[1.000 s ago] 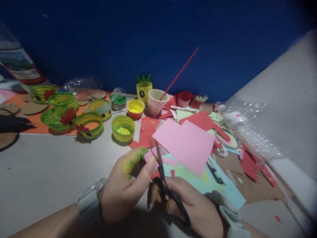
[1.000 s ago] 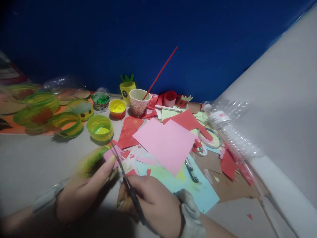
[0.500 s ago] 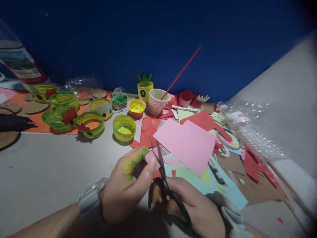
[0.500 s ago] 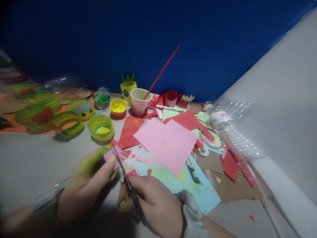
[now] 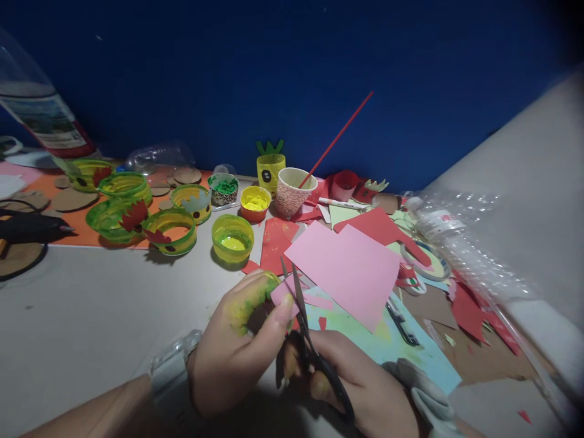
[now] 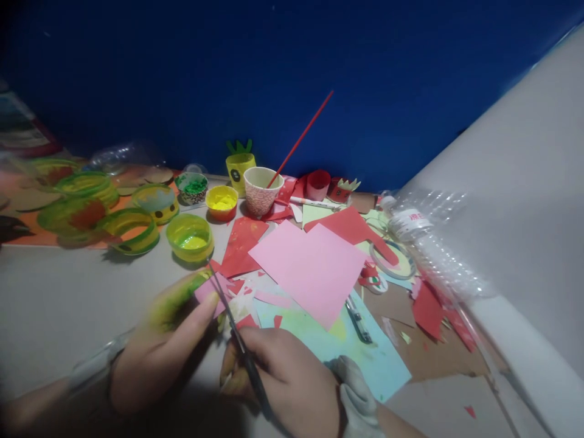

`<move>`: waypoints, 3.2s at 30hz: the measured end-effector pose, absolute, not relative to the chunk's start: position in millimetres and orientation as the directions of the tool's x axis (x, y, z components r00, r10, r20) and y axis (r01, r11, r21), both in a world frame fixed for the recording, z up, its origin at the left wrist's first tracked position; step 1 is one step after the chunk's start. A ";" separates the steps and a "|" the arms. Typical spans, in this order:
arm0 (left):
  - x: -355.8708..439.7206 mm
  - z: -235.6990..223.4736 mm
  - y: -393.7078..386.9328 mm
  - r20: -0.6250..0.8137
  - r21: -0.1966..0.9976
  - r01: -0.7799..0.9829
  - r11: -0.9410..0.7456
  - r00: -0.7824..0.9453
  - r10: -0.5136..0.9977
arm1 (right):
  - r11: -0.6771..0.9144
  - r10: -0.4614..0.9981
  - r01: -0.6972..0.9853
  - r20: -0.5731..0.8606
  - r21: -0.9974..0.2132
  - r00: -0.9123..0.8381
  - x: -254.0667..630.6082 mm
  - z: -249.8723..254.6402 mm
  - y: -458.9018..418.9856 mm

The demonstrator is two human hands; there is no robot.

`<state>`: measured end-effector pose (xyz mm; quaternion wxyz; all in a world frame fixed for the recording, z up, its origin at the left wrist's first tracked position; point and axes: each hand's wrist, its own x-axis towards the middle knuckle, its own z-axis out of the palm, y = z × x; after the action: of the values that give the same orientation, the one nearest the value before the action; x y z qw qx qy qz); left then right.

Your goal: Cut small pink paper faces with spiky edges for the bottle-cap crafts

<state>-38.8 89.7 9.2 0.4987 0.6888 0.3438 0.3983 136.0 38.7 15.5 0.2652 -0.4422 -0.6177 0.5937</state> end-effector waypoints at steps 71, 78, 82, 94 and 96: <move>-37.8 7.0 88.4 0.206 0.955 0.096 -0.280 0.465 0.861 | -0.119 0.879 0.196 -0.195 -0.973 -0.435 134.6 16.5 36.8; -36.3 10.7 90.3 0.232 0.965 0.059 -0.256 0.265 0.936 | -0.154 0.878 0.252 -0.249 -0.955 -0.409 134.2 15.2 35.7; -35.8 6.7 93.2 0.093 0.990 0.071 -0.119 0.293 0.952 | -0.210 0.927 0.161 -0.248 -0.964 -0.280 129.5 9.5 35.6; -30.3 11.8 94.1 -0.010 0.997 0.070 -0.043 0.626 0.780 | -0.048 0.982 0.182 -0.012 -0.982 0.190 123.3 8.5 34.2; -29.3 12.2 93.9 -0.008 0.993 0.098 -0.070 0.637 0.771 | -0.075 0.977 0.194 -0.032 -0.978 0.212 123.0 9.2 34.3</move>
<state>-29.3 93.9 12.2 0.6013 0.6758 0.3214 0.2800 123.0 34.3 9.2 0.4829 -0.6107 -0.4791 0.4054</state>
